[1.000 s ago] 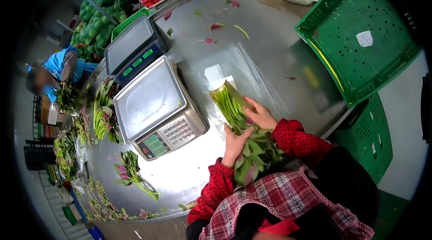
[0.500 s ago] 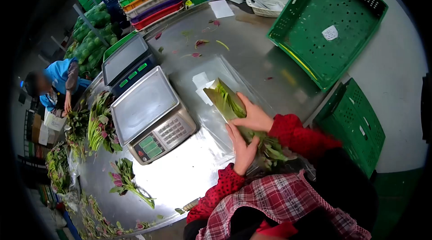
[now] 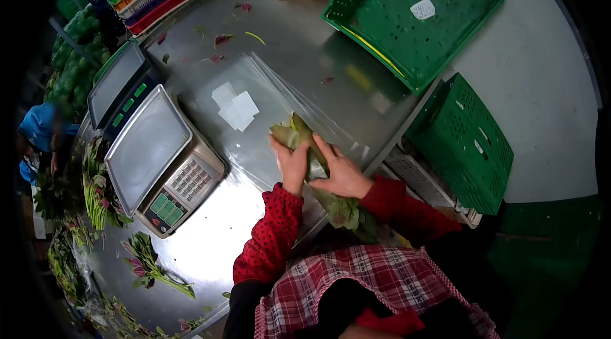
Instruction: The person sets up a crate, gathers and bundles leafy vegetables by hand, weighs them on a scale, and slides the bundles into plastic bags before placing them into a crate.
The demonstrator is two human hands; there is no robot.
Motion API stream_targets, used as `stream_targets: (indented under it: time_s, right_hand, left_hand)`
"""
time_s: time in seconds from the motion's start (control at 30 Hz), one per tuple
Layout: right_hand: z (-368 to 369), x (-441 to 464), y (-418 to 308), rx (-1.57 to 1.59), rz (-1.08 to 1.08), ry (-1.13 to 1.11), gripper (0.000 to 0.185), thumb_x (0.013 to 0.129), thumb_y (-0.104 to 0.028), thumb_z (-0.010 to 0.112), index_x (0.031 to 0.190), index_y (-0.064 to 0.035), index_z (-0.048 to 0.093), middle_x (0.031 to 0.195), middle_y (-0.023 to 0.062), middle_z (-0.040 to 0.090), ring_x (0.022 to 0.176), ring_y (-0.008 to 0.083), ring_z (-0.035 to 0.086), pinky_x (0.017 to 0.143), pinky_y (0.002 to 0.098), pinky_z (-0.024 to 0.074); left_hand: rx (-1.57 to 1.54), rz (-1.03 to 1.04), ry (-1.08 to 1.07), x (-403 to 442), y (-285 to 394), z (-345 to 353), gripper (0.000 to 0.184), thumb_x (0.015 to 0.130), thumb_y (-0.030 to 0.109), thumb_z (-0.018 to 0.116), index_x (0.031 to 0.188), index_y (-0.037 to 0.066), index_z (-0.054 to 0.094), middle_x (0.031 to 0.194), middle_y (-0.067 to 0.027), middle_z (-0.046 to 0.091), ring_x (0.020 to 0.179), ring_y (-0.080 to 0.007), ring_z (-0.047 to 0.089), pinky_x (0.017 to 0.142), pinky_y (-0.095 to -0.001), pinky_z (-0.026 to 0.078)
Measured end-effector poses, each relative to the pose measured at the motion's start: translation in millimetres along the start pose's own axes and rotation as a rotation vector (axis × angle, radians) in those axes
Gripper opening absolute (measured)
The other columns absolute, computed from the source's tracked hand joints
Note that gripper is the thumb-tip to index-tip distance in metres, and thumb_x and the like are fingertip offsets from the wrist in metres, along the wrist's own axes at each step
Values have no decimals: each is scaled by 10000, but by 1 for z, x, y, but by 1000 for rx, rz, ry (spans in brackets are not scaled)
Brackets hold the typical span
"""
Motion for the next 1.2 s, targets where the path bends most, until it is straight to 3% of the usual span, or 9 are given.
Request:
stream_targets:
  time_s: [0.1, 0.17, 0.33, 0.47, 0.63, 0.73, 0.9, 1.07, 1.2]
  right_hand:
    - [-10, 7, 60, 242, -348, 112, 1047, 719, -206, 792, 1510, 0, 139, 1518, 251, 271, 1388, 343, 331, 1111, 371, 309]
    - [-42, -19, 77, 268, -265, 92, 1046, 723, -189, 793, 1509, 13, 134, 1547, 213, 244, 1431, 280, 251, 1154, 346, 224]
    - [-54, -78, 113, 357, -22, 148, 1054, 684, -227, 793, 1526, -76, 178, 1509, 200, 329, 1383, 282, 348, 1126, 356, 285]
    - [-32, -88, 101, 281, -8, 129, 1039, 686, -228, 788, 1529, -114, 193, 1487, 209, 361, 1347, 308, 402, 1091, 361, 332]
    - [-22, -84, 97, 241, -68, 50, 1024, 690, -267, 782, 1525, -119, 207, 1483, 205, 365, 1348, 339, 390, 1088, 370, 328]
    - [-23, -83, 95, 221, -75, 55, 1030, 687, -266, 786, 1524, -110, 205, 1483, 201, 365, 1348, 335, 390, 1087, 370, 330]
    - [-21, -83, 95, 229, -93, 62, 1044, 684, -253, 799, 1524, -97, 199, 1497, 187, 353, 1363, 307, 379, 1090, 357, 327]
    - [-19, -88, 99, 338, -67, 57, 1059, 684, -208, 812, 1526, -81, 184, 1513, 167, 339, 1375, 267, 368, 1098, 337, 317]
    - [-16, -89, 100, 405, -103, 97, 1054, 680, -193, 816, 1521, -64, 193, 1513, 160, 344, 1369, 257, 376, 1098, 334, 316]
  left_hand:
    - [176, 53, -27, -9, 5, 0, 899, 813, 291, 715, 1473, -48, 207, 1391, -296, 419, 1308, -396, 408, 1079, -388, 338]
    - [380, 196, -419, -27, 34, -10, 800, 853, 300, 675, 1473, -2, 269, 1431, -248, 406, 1325, -403, 389, 1096, -385, 324]
    - [1297, 810, -429, -6, -15, -53, 748, 911, 600, 428, 1454, 88, 377, 1543, -188, 252, 1428, -361, 217, 1138, -585, 123]
    - [1398, 804, -222, 20, 10, -49, 651, 864, 420, 600, 1377, 49, 450, 1458, -204, 379, 1348, -379, 348, 1096, -544, 274]
    - [1063, 1038, -596, -18, 1, -32, 403, 763, 285, 696, 1051, 11, 632, 1204, -177, 590, 1072, -350, 575, 840, -440, 505]
    - [1086, 523, -488, -12, 14, -29, 384, 780, 325, 685, 1017, 25, 648, 1182, -164, 604, 1103, -337, 559, 833, -448, 503]
    - [1177, 965, -174, 2, 12, -29, 319, 788, 337, 684, 957, 67, 693, 995, -133, 673, 903, -319, 638, 748, -403, 531]
    - [343, 116, -166, 83, 30, -95, 283, 935, 272, 609, 1043, 34, 715, 829, -96, 732, 701, -163, 660, 665, -303, 507]
    - [551, 359, -445, 64, 101, -95, 307, 935, 269, 583, 1048, 6, 696, 1001, -153, 711, 879, -202, 668, 791, -318, 506]
Point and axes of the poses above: each hand's wrist, its own x-axis towards the middle knuckle, its own z-axis out of the palm, y = z × x, the point moved 4 cm from there along x, towards the middle knuckle
